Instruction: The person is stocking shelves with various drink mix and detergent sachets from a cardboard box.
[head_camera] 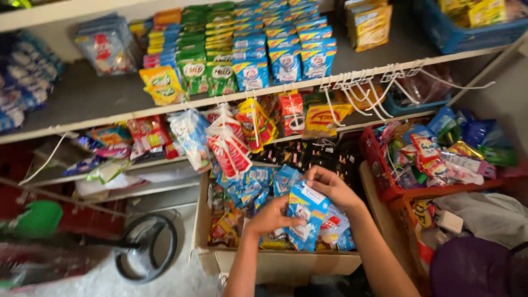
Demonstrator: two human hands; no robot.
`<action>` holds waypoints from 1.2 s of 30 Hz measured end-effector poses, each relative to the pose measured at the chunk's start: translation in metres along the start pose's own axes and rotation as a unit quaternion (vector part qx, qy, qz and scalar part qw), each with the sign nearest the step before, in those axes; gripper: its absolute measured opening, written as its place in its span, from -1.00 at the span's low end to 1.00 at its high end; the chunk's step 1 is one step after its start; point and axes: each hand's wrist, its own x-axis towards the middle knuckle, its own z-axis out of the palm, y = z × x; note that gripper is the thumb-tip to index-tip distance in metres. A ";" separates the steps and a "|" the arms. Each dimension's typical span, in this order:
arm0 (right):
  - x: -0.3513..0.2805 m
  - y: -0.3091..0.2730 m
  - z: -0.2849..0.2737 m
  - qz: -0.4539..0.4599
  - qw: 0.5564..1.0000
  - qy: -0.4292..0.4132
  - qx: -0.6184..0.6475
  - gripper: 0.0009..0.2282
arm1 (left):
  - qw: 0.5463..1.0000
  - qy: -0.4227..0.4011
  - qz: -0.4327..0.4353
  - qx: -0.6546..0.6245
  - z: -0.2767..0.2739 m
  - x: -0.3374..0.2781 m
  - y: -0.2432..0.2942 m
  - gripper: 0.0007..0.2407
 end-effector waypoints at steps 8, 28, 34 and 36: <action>-0.018 0.064 -0.003 0.032 0.957 0.000 0.288 -0.40 | 0.950 0.217 0.059 0.215 0.017 0.014 0.057 -0.72; -0.015 0.165 -0.010 0.100 0.950 0.264 -0.137 -0.48 | 0.807 0.437 0.240 0.316 0.023 0.044 0.080 -0.47; -0.005 0.088 0.005 0.034 0.947 0.248 0.200 -0.62 | 0.891 0.369 0.092 0.250 0.036 0.040 0.039 -0.44; -0.013 0.012 0.051 0.072 0.929 0.194 0.306 -0.46 | 0.847 0.404 0.071 0.339 0.038 0.040 0.028 -0.47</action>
